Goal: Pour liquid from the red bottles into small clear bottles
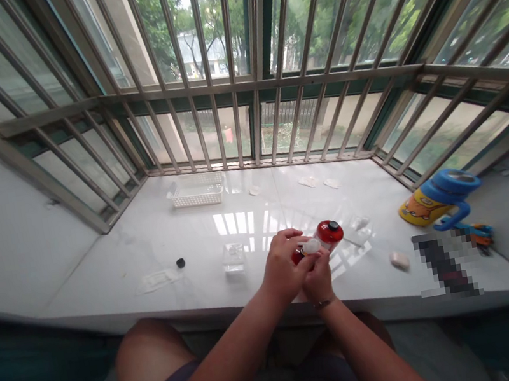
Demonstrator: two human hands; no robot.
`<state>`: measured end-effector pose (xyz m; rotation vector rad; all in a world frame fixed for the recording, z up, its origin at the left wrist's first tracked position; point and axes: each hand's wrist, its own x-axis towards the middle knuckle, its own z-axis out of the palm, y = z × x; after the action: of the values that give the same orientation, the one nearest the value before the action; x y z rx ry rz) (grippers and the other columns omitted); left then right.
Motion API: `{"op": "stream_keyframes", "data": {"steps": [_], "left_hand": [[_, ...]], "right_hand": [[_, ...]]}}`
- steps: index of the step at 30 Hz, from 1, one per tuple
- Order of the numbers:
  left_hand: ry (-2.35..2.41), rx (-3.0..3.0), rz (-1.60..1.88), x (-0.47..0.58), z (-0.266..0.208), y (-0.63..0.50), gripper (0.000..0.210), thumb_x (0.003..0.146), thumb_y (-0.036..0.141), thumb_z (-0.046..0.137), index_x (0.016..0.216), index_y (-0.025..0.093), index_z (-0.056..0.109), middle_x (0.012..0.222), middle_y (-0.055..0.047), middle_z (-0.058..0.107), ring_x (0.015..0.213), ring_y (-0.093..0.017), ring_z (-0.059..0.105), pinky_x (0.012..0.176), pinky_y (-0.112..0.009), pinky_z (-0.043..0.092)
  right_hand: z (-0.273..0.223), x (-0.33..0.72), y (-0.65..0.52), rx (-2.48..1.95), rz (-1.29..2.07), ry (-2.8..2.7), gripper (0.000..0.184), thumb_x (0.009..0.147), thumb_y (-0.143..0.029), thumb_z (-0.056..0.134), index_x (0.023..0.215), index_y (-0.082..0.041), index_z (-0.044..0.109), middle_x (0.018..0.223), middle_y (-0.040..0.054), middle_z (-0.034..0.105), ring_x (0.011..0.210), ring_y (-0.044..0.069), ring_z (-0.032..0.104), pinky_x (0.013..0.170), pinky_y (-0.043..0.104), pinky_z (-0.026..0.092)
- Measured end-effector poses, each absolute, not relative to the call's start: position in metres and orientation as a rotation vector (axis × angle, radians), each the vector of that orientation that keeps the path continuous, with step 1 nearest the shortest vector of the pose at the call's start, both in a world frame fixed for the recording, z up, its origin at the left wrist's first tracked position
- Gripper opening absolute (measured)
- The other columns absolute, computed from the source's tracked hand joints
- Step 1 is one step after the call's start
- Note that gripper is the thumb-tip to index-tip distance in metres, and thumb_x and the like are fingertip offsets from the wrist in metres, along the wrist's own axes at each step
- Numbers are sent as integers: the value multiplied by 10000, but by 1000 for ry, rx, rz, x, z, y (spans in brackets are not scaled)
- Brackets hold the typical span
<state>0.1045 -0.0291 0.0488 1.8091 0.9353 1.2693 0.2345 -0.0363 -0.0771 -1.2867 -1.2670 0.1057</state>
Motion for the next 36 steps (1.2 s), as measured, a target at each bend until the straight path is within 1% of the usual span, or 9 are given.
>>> {"op": "stream_keyframes", "data": {"steps": [5, 11, 13, 16, 19, 25, 30, 33, 36], "left_hand": [[879, 1828, 1263, 101, 49, -34, 270, 879, 215, 820, 1144, 244, 783, 1299, -118, 677, 1249, -292, 663, 1130, -459, 541], [846, 1900, 1406, 70, 57, -44, 338, 953, 216, 763, 1287, 265, 738, 1316, -117, 673, 1281, -273, 651, 1126, -444, 551], [909, 1946, 1482, 49, 60, -46, 333, 970, 244, 759, 1300, 268, 721, 1311, -115, 676, 1289, -272, 645, 1127, -449, 551], [1124, 2085, 1543, 6, 63, -45, 326, 991, 253, 735, 1316, 274, 706, 1346, -111, 659, 1307, -273, 631, 1131, -458, 545], [1529, 2354, 1396, -52, 55, -39, 346, 1039, 229, 624, 1378, 271, 683, 1418, -124, 631, 1349, -303, 594, 1166, -514, 503], [2285, 2410, 744, -166, 0, -26, 370, 1040, 257, 513, 1331, 203, 734, 1508, -189, 572, 1367, -401, 550, 1163, -592, 469], [2266, 2246, 414, -212, -53, -17, 465, 1001, 205, 447, 1391, 166, 697, 1416, -199, 652, 1310, -363, 620, 1134, -508, 515], [2252, 2197, 439, -214, -68, -15, 496, 985, 201, 449, 1435, 166, 656, 1413, -196, 679, 1323, -370, 628, 1136, -528, 515], [2235, 2213, 503, -211, -75, -15, 528, 987, 211, 441, 1485, 128, 597, 1487, -245, 630, 1359, -393, 616, 1146, -548, 506]], "right_hand": [[-76, 236, -36, -1292, 115, -1270, 590, 840, -526, 811, 1259, -220, 528, 1134, 154, 742, 933, 328, 770, 744, 489, 664], [-71, 234, -36, -1147, 166, -1302, 578, 834, -413, 859, 1267, -247, 513, 1263, 136, 700, 1102, 300, 740, 910, 504, 648], [-69, 233, -37, -1143, 173, -1316, 587, 838, -389, 861, 1282, -247, 504, 1286, 134, 689, 1165, 302, 721, 985, 536, 623], [-68, 233, -37, -1157, 154, -1325, 594, 837, -366, 867, 1285, -246, 496, 1289, 130, 685, 1189, 298, 710, 1024, 549, 603], [-68, 233, -37, -1165, 161, -1325, 593, 838, -367, 867, 1281, -251, 489, 1286, 122, 687, 1183, 292, 710, 1031, 548, 599], [-66, 233, -37, -1174, 152, -1321, 583, 841, -380, 862, 1273, -253, 492, 1272, 123, 692, 1179, 293, 714, 1024, 549, 604], [-65, 232, -38, -1162, 152, -1321, 576, 846, -365, 863, 1272, -251, 491, 1272, 123, 693, 1178, 286, 715, 1021, 538, 608], [-65, 232, -38, -1158, 153, -1323, 586, 842, -351, 870, 1277, -251, 491, 1280, 123, 693, 1182, 287, 713, 1022, 540, 607], [-66, 233, -38, -1150, 156, -1325, 591, 838, -340, 876, 1280, -251, 494, 1286, 121, 688, 1187, 286, 709, 1030, 543, 602]]}}
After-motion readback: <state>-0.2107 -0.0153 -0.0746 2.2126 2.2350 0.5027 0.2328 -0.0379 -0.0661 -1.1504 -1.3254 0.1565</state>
